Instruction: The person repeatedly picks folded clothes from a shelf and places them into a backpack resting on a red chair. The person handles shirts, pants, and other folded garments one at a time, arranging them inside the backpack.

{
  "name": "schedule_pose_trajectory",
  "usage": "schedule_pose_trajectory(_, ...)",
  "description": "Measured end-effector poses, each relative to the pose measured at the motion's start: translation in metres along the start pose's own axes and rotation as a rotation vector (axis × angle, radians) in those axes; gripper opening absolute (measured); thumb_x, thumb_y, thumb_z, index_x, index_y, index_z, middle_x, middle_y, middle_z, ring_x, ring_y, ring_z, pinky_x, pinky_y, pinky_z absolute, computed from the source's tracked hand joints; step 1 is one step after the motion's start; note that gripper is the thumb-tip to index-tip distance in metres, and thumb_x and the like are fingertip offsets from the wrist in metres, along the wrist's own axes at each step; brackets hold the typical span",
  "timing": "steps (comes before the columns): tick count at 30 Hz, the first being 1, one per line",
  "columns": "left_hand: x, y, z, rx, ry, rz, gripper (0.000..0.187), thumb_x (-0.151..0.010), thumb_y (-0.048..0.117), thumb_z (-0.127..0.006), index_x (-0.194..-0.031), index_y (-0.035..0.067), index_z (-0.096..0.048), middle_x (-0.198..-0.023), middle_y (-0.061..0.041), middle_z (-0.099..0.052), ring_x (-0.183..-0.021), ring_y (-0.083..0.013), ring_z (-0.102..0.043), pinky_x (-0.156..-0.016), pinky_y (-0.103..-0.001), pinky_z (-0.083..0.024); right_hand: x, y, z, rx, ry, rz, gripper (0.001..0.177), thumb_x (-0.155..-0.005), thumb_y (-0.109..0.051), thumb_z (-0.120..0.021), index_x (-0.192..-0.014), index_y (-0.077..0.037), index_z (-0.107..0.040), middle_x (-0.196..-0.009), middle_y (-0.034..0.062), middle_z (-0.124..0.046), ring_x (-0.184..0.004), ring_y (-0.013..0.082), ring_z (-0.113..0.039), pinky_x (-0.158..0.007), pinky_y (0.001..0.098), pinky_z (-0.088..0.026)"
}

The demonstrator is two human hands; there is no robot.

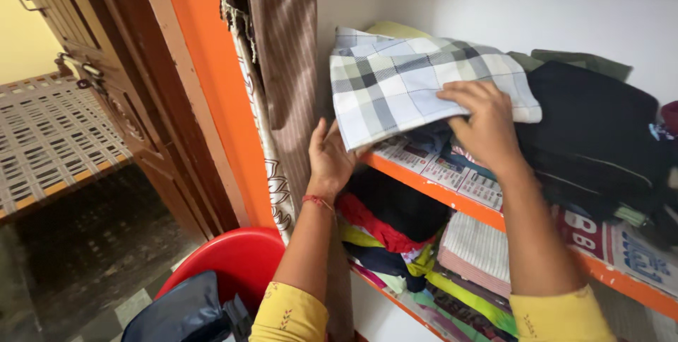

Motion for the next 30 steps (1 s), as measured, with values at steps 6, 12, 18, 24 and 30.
schedule_pose_trajectory(6,-0.008,0.03,-0.061,-0.159,0.249,0.084,0.049,-0.096,0.027,-0.066,-0.132,-0.005,-0.06,-0.124,-0.018,-0.068,-0.111,-0.0295,-0.067,-0.098,-0.043,-0.053,0.074,-0.058,-0.005,-0.316,-0.153,-0.014,0.042,-0.078,-0.03,-0.082,-0.113,-0.007,-0.076,-0.131,0.0105,-0.07,-0.124,0.0294,-0.063,-0.107,0.0452,-0.047)
schedule_pose_trajectory(12,0.024,0.051,-0.095,-0.199,0.12,0.035,0.048,-0.085,0.001,-0.072,-0.129,-0.011,-0.058,-0.119,-0.02,-0.069,-0.107,-0.03,-0.069,-0.095,-0.043,-0.058,0.112,-0.047,-0.052,-1.649,-0.113,-0.489,0.079,-0.093,-0.06,-0.065,-0.147,-0.005,-0.051,-0.145,0.0226,-0.059,-0.135,0.0405,-0.056,-0.114,0.0561,-0.042)
schedule_pose_trajectory(18,0.139,0.073,-0.051,-0.397,0.259,0.06,0.064,-0.076,-0.002,-0.075,-0.136,-0.008,-0.054,-0.123,-0.015,-0.069,-0.114,-0.027,-0.068,-0.102,-0.04,-0.053,0.149,-0.046,-0.073,-2.569,0.162,-0.53,0.094,-0.094,-0.076,-0.048,-0.162,-0.011,-0.04,-0.164,0.0184,-0.044,-0.148,0.0405,-0.044,-0.122,0.0633,-0.033)
schedule_pose_trajectory(24,0.293,0.073,0.048,-0.349,0.537,0.253,0.063,-0.073,0.002,-0.076,-0.132,-0.01,-0.059,-0.12,-0.018,-0.073,-0.109,-0.027,-0.07,-0.102,-0.04,-0.052,0.254,-0.077,-0.134,-2.532,0.162,-0.941,0.089,-0.095,-0.072,-0.055,-0.163,-0.017,-0.039,-0.164,0.0137,-0.042,-0.145,0.0393,-0.043,-0.112,0.0627,-0.038)
schedule_pose_trajectory(30,0.466,0.062,0.13,-0.336,0.832,0.489,0.054,-0.07,0.003,-0.078,-0.124,-0.004,-0.07,-0.113,-0.013,-0.078,-0.105,-0.0216,-0.072,-0.099,-0.034,-0.052,0.38,-0.135,-0.215,-2.202,-0.287,-1.37,0.091,-0.088,-0.067,-0.065,-0.157,-0.013,-0.042,-0.151,0.013,-0.052,-0.13,0.0354,-0.052,-0.098,0.0576,-0.048)
Point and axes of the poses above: each hand's wrist, its own x-axis away from the middle knuckle, its own z-axis out of the back of the hand, y = z × x, the point moved 3 cm from there along -x, towards the middle knuckle
